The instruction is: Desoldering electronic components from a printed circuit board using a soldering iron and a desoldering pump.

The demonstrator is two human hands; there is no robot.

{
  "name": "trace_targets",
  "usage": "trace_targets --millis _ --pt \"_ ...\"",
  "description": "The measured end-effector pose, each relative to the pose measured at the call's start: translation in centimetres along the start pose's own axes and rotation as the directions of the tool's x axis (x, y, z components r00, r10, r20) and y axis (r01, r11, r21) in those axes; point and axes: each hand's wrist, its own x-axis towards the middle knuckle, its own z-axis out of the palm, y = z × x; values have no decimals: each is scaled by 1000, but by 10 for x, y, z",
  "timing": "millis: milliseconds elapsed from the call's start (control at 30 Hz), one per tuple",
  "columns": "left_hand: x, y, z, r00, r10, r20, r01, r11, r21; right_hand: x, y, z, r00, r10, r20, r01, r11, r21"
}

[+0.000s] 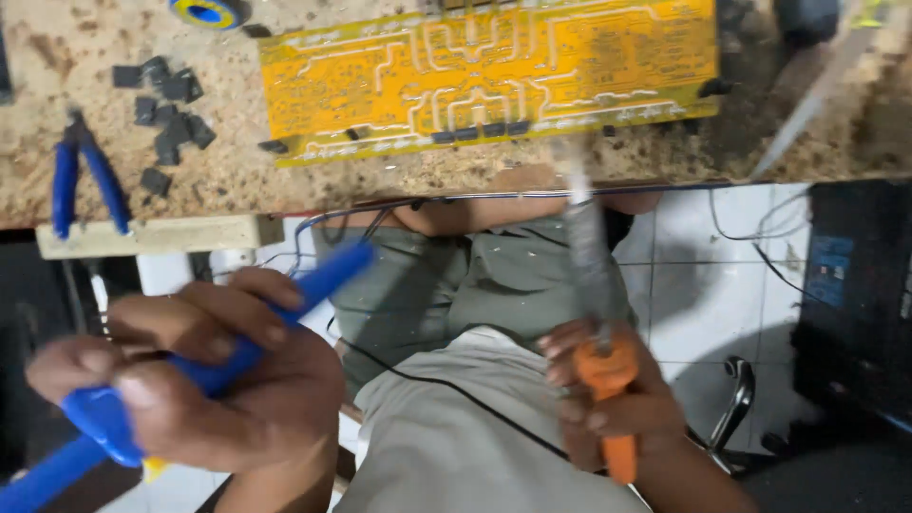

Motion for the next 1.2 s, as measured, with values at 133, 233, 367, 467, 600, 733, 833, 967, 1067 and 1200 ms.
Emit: trace_targets --millis 133,233,367,467,600,733,833,967,1067,1200 --pt "34 -39 -100 912 342 -227 -154 798 583 -17 -2 -32 966 231 -113 -160 883 441" --pt "51 -10 -82 856 464 -229 -225 733 642 -15 6 -65 926 375 -49 -333 869 366" --pt "63 -63 -189 786 592 177 -381 691 -614 -18 6 -69 939 338 -67 -322 929 182" --pt "81 -15 -54 839 543 -36 -425 695 580 -19 10 -82 954 297 -38 -288 945 153" --pt "82 -50 -85 799 589 119 -584 716 383 -4 -2 -42 926 377 23 -277 637 720" --pt "83 -48 -93 841 516 161 -525 851 15 -28 13 -72 992 72 -104 -55 985 165" --pt "76 -25 -79 883 442 159 -470 822 323 -27 17 -87 887 452 -96 -392 846 362" --pt "54 -11 -71 971 238 9 -229 925 304 -29 15 -11 792 -248 -558 -62 876 -478" --pt "30 -9 -32 954 219 205 -287 866 409 -73 -2 -83 813 304 -497 -289 951 109" --pt "-2 -35 -3 985 -10 171 -62 910 410 -79 0 -106 916 399 -41 -251 649 718"
